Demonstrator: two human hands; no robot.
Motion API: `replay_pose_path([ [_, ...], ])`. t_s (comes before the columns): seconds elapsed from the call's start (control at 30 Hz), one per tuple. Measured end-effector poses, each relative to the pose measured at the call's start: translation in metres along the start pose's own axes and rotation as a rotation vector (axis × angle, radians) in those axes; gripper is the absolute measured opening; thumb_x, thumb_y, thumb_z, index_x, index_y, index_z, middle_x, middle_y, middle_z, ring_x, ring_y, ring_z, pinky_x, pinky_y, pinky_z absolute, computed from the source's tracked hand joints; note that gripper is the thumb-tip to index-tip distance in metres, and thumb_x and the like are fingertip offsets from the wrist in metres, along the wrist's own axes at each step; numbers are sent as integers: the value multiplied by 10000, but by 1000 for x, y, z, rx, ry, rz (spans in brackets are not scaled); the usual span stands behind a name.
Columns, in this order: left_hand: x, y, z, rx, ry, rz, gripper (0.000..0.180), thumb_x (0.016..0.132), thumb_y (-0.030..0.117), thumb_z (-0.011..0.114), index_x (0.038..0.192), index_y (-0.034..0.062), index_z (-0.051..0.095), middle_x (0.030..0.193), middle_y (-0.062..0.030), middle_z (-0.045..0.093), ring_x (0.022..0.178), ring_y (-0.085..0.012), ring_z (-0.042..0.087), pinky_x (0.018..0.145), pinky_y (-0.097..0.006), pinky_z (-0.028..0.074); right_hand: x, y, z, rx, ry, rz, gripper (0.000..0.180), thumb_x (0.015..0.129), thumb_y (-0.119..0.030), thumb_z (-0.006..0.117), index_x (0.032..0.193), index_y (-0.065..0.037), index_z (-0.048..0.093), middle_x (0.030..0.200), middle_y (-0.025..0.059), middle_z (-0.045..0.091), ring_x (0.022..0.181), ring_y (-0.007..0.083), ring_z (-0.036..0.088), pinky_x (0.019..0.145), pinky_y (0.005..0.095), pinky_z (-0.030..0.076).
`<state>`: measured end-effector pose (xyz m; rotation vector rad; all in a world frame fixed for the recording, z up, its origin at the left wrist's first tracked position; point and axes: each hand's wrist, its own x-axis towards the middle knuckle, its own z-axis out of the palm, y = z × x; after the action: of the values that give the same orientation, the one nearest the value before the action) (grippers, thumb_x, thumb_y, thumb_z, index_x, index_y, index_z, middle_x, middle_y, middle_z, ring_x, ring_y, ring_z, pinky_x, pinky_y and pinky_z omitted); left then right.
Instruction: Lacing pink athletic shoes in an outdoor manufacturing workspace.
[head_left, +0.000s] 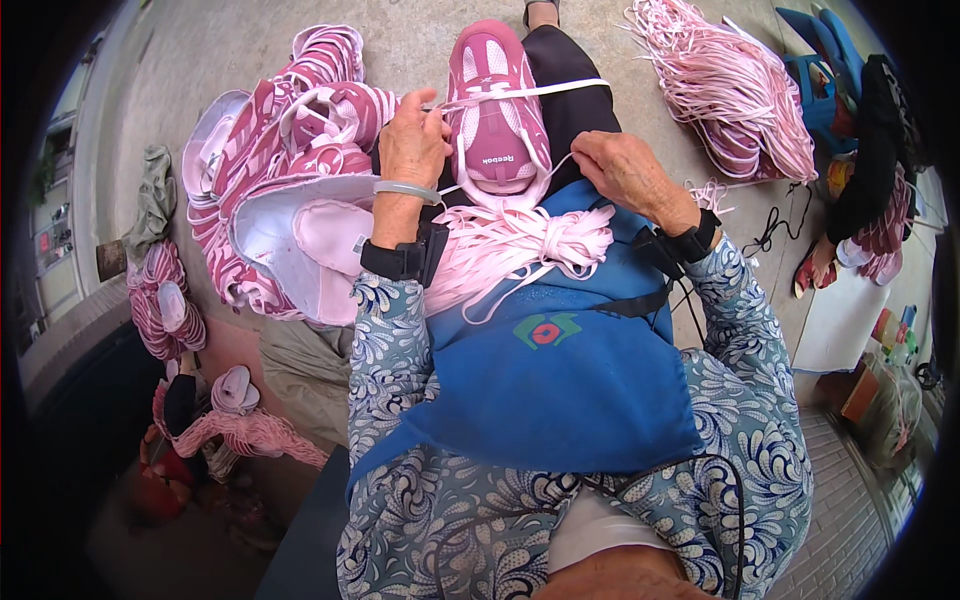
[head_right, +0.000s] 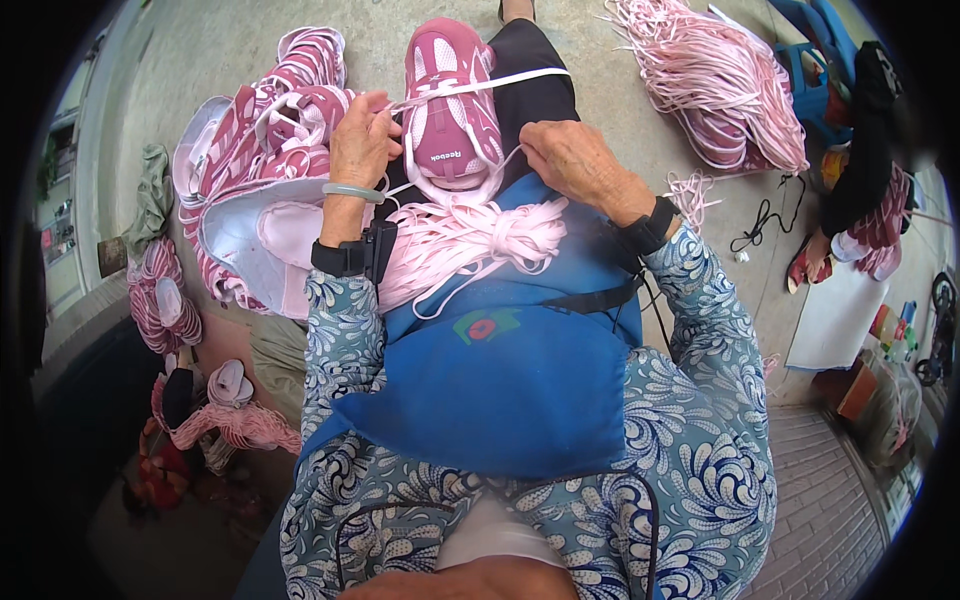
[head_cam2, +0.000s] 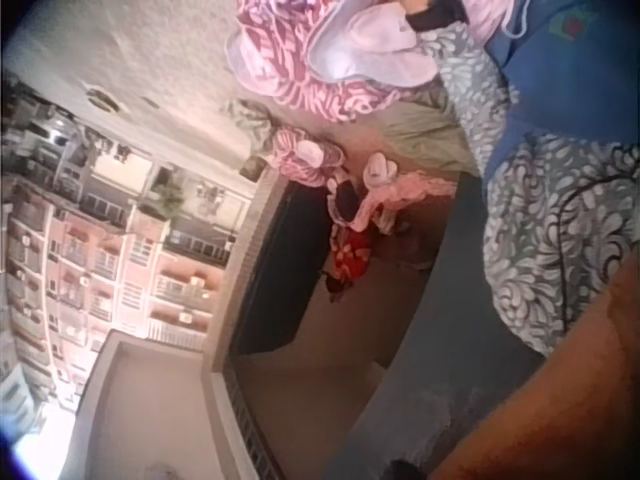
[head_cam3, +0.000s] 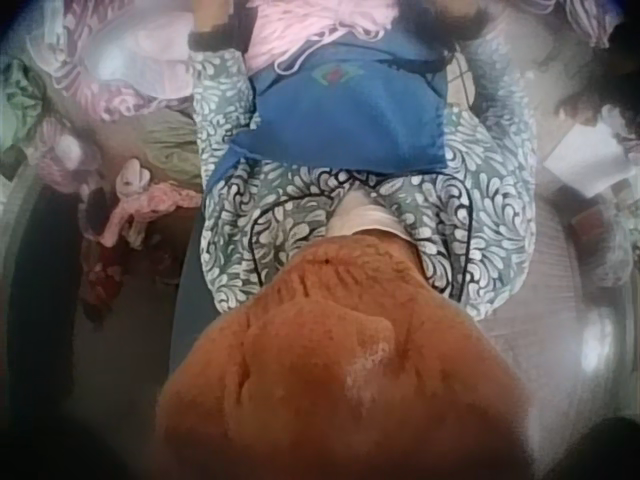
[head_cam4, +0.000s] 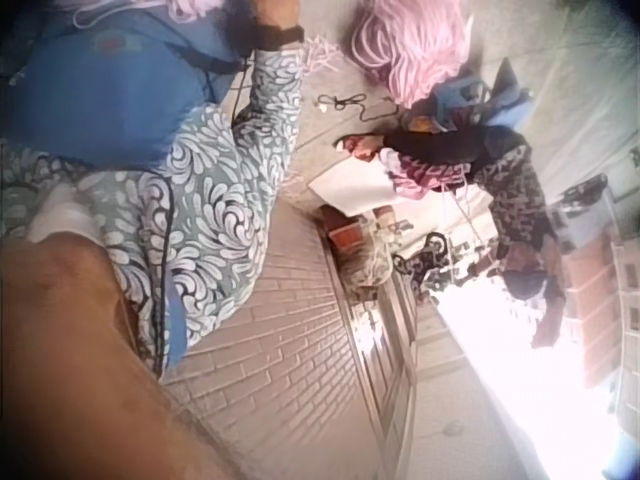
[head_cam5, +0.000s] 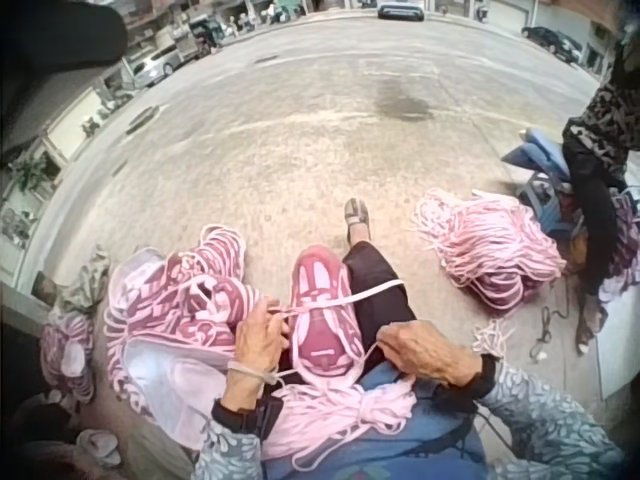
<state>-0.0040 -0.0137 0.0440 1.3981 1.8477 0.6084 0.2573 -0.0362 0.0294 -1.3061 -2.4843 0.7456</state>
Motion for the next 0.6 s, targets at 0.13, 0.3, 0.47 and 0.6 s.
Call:
replay_pose_path([
  [0.13,-8,-3,-4,-106,-17,-34,271,874,152,464,1069,26,603,808,-127,655,577,-181,636,549,-286,503,11,-7,-7,104,186,-6,122,842,-112,542,902,-20,594,761,147,601,676,330,588,597,358,464],
  [0.3,-3,9,-8,129,65,55,222,877,192,486,917,3,595,855,-187,638,763,-314,634,691,-371,488,36,-29,-24,285,200,41,188,834,-177,519,893,-25,614,717,172,616,657,335,608,618,403,480],
  [0.47,4,-10,-3,217,66,110,261,852,245,537,922,5,613,839,-155,645,794,-262,621,734,-358,459,72,-40,-2,87,206,-84,211,868,-215,535,993,-93,652,785,154,645,686,298,632,621,363,500],
  [0.6,-3,-1,-4,201,36,60,278,836,264,557,921,15,645,831,-174,651,783,-270,630,723,-352,467,86,-46,7,-77,105,-6,235,882,-211,499,1062,-138,631,785,162,646,678,307,632,613,387,509],
])
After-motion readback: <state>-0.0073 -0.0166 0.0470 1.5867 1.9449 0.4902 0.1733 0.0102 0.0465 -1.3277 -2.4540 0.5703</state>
